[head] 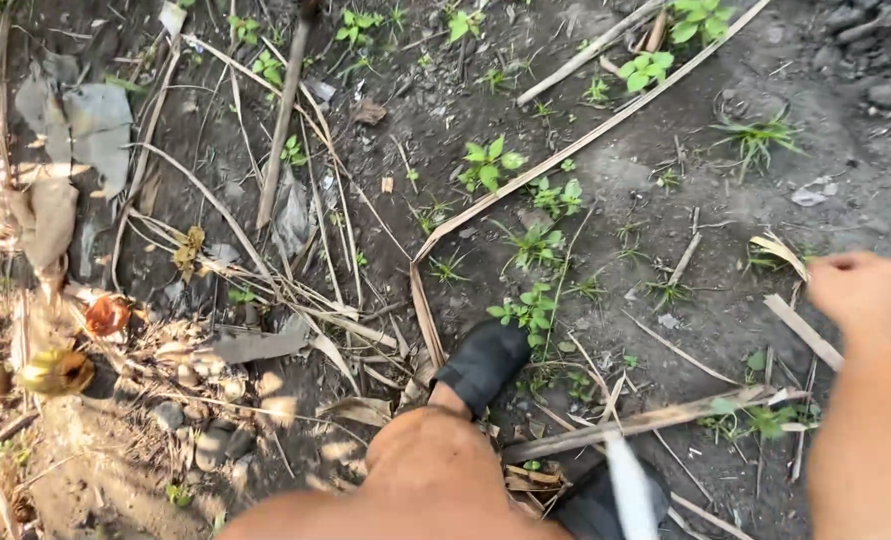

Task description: Pulling weeds and clearing debris from a garden bed by hand

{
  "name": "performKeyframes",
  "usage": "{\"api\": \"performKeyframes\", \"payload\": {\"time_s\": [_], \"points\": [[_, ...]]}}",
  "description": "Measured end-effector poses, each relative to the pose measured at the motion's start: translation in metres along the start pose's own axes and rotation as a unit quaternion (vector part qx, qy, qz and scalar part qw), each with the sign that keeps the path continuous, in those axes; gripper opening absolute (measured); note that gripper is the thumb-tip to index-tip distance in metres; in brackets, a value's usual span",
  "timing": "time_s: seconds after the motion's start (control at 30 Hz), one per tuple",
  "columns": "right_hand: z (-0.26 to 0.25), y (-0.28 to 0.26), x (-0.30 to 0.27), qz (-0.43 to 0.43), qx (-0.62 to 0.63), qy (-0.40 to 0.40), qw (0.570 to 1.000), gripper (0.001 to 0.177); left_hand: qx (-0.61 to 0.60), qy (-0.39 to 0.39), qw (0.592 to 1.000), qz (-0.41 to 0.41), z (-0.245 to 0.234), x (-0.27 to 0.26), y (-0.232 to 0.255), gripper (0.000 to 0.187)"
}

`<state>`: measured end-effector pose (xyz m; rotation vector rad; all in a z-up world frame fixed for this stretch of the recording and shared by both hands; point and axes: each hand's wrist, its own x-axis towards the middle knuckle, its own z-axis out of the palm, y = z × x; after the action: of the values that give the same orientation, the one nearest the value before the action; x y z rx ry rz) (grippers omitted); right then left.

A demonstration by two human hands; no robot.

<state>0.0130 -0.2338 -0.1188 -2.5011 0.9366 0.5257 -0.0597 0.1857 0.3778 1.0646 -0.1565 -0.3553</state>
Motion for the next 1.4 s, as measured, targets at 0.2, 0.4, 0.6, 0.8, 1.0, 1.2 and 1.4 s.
{"api": "performKeyframes", "payload": {"time_s": [0.2,0.4,0.6,0.8,1.0,1.2,1.4], "points": [[-0.006,0.056,-0.006,-0.024,0.006,0.044,0.999,0.033,0.551,0.140,0.818,-0.088,-0.252,0.048,-0.143,0.039],[-0.031,0.068,-0.024,0.007,-0.073,0.018,0.997,0.038,0.573,0.199,0.724,-0.330,-0.398,0.030,-0.243,0.042],[-0.057,0.078,-0.036,0.046,-0.112,0.012,0.993,0.042,0.581,0.176,0.692,-0.389,-0.427,0.039,-0.256,0.041],[-0.068,0.024,-0.040,0.049,-0.119,-0.015,0.992,0.037,0.637,0.173,0.667,-0.346,-0.414,0.047,-0.240,0.044],[-0.072,-0.028,-0.046,0.043,-0.033,-0.026,0.998,0.034,0.709,0.078,0.633,-0.301,-0.333,0.136,-0.187,0.050],[-0.090,-0.011,-0.060,0.116,0.051,-0.054,0.990,0.037,0.728,-0.168,0.662,-0.056,-0.261,0.318,-0.248,0.045],[-0.130,0.013,-0.108,0.200,0.089,-0.060,0.974,0.030,0.807,-0.181,0.552,-0.109,-0.238,0.427,-0.345,0.063]]}}
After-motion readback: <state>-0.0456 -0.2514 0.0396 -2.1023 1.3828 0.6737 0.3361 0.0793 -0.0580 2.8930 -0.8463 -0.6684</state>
